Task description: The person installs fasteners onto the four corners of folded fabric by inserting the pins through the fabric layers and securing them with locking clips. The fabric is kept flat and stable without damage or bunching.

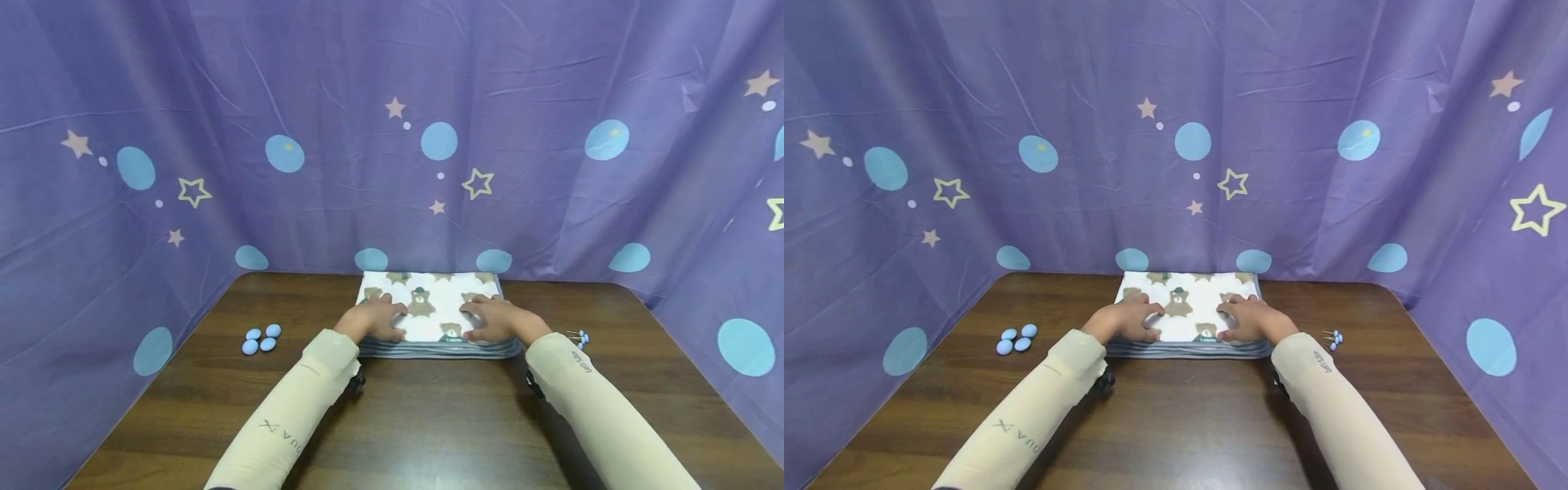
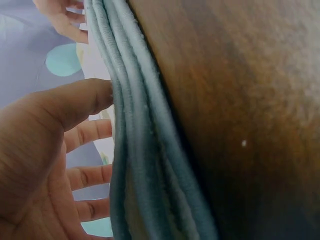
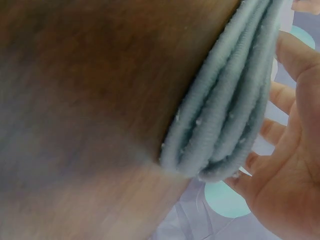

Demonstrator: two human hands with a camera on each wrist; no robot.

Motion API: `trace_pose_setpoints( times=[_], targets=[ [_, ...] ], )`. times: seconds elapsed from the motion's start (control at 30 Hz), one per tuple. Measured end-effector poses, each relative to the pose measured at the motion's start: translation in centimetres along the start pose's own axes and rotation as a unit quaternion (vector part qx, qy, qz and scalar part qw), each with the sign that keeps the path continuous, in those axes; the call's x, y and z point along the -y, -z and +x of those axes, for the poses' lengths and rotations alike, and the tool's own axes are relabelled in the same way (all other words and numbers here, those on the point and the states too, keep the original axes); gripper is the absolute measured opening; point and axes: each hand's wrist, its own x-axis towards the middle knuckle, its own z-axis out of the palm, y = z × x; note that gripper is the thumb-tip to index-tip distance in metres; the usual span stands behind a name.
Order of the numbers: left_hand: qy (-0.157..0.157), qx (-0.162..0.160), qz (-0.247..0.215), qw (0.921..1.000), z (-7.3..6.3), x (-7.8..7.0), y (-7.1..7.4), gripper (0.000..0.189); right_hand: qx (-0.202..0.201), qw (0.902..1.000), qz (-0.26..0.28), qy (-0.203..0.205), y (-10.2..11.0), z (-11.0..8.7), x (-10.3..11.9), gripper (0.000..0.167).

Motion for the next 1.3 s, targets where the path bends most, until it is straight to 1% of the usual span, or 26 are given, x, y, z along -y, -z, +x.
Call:
trace_pose_setpoints(
  times=[0.1,0.23,0.47,0.6,0.8,0.93,1.17,1.3],
  targets=[
    [0.003,0.0,0.006,1.0,0.0,-0.3,-0.1,0.058,-0.001,1.0,-0.001,0.002,0.0,-0.3,-0.1,0.067],
    [-0.006,-0.007,0.011,0.9999,-0.3,-0.4,-0.2,0.058,-0.004,0.9999,-0.006,0.009,-0.1,-0.4,-0.1,0.066],
    [-0.019,-0.018,0.011,0.9996,-1.0,-0.1,-0.7,0.059,-0.003,0.9999,-0.007,0.014,-0.5,-1.0,0.0,0.067],
    [-0.023,-0.016,0.011,0.9995,-1.3,0.0,-0.8,0.061,-0.005,0.9997,-0.015,0.019,-0.6,-1.4,0.5,0.067],
    [-0.012,-0.005,0.004,0.9999,-2.1,-0.5,-0.6,0.061,-0.006,0.9993,-0.026,0.025,-0.6,-2.0,1.0,0.066],
    [-0.01,-0.001,-0.001,0.9999,-2.8,-0.5,-0.7,0.062,0.004,0.9994,-0.028,0.02,-0.7,-2.1,1.5,0.066],
    [-0.008,-0.001,-0.018,0.9998,-4.0,0.1,-0.9,0.062,0.008,0.9986,-0.043,0.03,-0.9,-2.2,2.5,0.067],
    [-0.01,0.005,-0.017,0.9998,-4.4,0.2,-0.9,0.062,0.012,0.9982,-0.051,0.03,-1.1,-2.4,2.9,0.068]
  ],
)
